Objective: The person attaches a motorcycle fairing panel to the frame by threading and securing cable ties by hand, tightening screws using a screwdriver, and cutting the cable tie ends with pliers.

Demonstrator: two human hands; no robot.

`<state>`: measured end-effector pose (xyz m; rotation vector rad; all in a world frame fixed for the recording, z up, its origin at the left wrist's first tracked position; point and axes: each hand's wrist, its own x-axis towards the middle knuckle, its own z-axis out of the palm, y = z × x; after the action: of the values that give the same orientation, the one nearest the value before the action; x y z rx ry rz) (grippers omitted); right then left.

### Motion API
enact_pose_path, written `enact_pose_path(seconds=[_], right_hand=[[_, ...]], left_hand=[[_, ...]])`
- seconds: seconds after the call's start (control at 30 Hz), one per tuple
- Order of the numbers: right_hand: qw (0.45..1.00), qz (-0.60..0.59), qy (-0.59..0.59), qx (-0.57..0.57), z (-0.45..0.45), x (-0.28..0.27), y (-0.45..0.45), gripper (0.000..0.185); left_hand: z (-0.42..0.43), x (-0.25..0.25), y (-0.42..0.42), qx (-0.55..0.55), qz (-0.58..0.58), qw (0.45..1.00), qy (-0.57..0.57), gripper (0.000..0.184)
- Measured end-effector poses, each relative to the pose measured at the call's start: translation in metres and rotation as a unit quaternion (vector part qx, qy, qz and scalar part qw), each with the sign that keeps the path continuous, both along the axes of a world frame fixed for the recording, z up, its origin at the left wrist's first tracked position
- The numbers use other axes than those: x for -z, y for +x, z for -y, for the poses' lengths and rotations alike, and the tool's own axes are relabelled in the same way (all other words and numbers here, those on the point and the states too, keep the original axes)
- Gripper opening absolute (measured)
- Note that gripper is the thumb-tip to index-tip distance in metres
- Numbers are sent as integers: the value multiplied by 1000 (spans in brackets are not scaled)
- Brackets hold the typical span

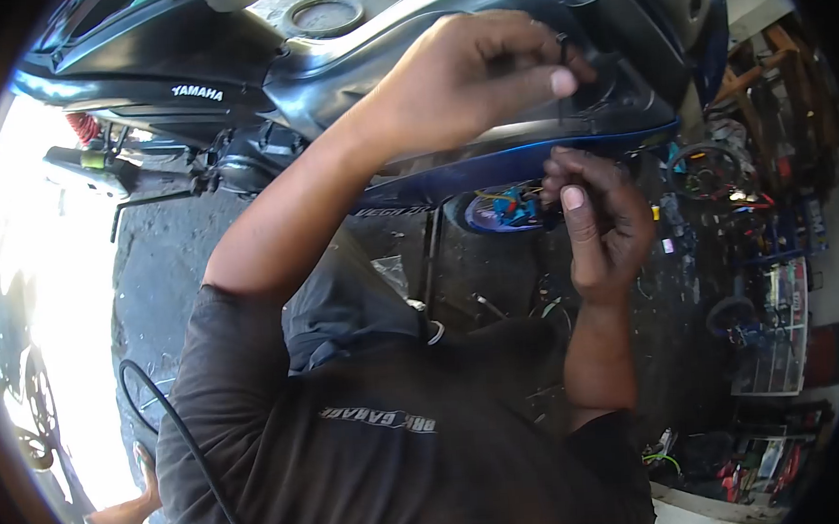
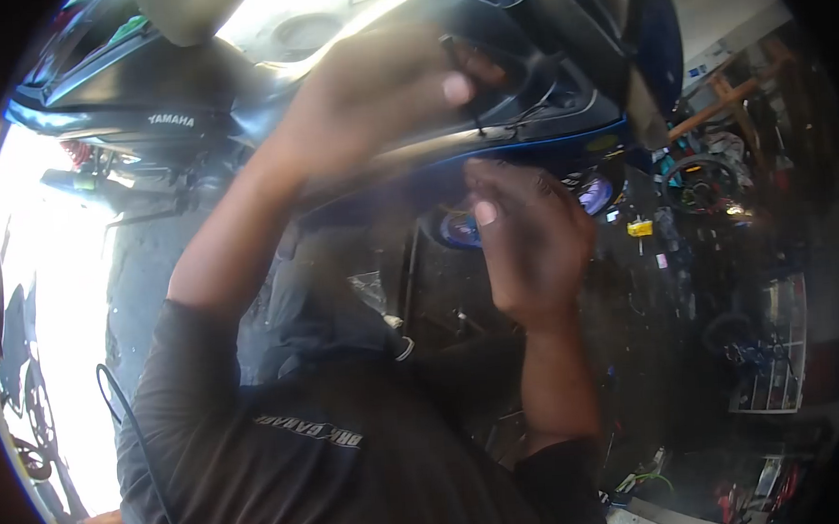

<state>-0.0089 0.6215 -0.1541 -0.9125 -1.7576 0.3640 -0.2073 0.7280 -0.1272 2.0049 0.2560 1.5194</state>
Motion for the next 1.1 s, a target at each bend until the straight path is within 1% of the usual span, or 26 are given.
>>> enact_pose_path(seconds=[0.07, 0.1, 0.17, 0.2, 0.23, 0.27, 0.3, 0.33, 0.37, 0.43, 0.5, 0.53, 0.6, 0.63, 0.67, 0.73, 0.8, 1.1], right_hand=[[998, 46, 33, -9, 0, -4, -1, 23], [996, 68, 51, -13, 0, -5, -1, 23], [997, 48, 58, 2, -3, 0, 1, 19], [997, 42, 65, 10, -4, -3, 3, 18], [994, 81, 71, 33, 0, -9, 5, 16], [989, 119, 74, 55, 4, -14, 7, 15], [988, 121, 79, 57, 8, -17, 6, 15], [986, 133, 86, 55, 12, -19, 4, 13], [984, 145, 92, 51, 16, -20, 2, 11], [982, 152, 99, 43, 23, -18, 8, 10], [982, 159, 100, 36, 23, -24, 3, 10], [970, 178, 159, 52, 19, -32, -4, 11], [953, 196, 219, 73, 13, -33, -9, 12], [983, 93, 154, 40, 9, -23, -5, 13], [991, 42, 124, 26, 7, -22, -6, 14], [997, -45, 64, 8, 3, -22, -12, 15], [996, -77, 36, 5, -2, -25, -17, 16], [996, -80, 28, 23, -5, -25, -8, 20]], left_hand=[[3, -10, -8, 61, -26, 993, -99, 25], [6, -9, -9, 60, -30, 993, -97, 25], [14, -9, -6, 89, 31, 986, -141, 24], [17, -10, -5, 87, 32, 985, -143, 23], [19, -9, -1, 93, 33, 986, -135, 23], [19, -6, 2, 74, 41, 990, -109, 22], [20, -5, 4, 54, 50, 994, -87, 21], [18, -4, 4, -12, 12, 1000, -19, 19], [18, -4, 4, -14, 13, 1000, -18, 19], [19, -2, 5, -74, -41, 990, 110, 20], [20, 2, 4, -66, -45, 993, 93, 20], [18, 3, 3, -60, -44, 992, 100, 20], [15, 7, 3, -49, -43, 992, 110, 20], [15, 8, 3, -41, -42, 994, 87, 20], [14, 9, 3, -31, -41, 996, 66, 20], [18, 7, 3, -36, -37, 997, 63, 19], [22, 6, 4, -48, -31, 997, 52, 16], [21, 1, 2, -40, -46, 996, 62, 15]])
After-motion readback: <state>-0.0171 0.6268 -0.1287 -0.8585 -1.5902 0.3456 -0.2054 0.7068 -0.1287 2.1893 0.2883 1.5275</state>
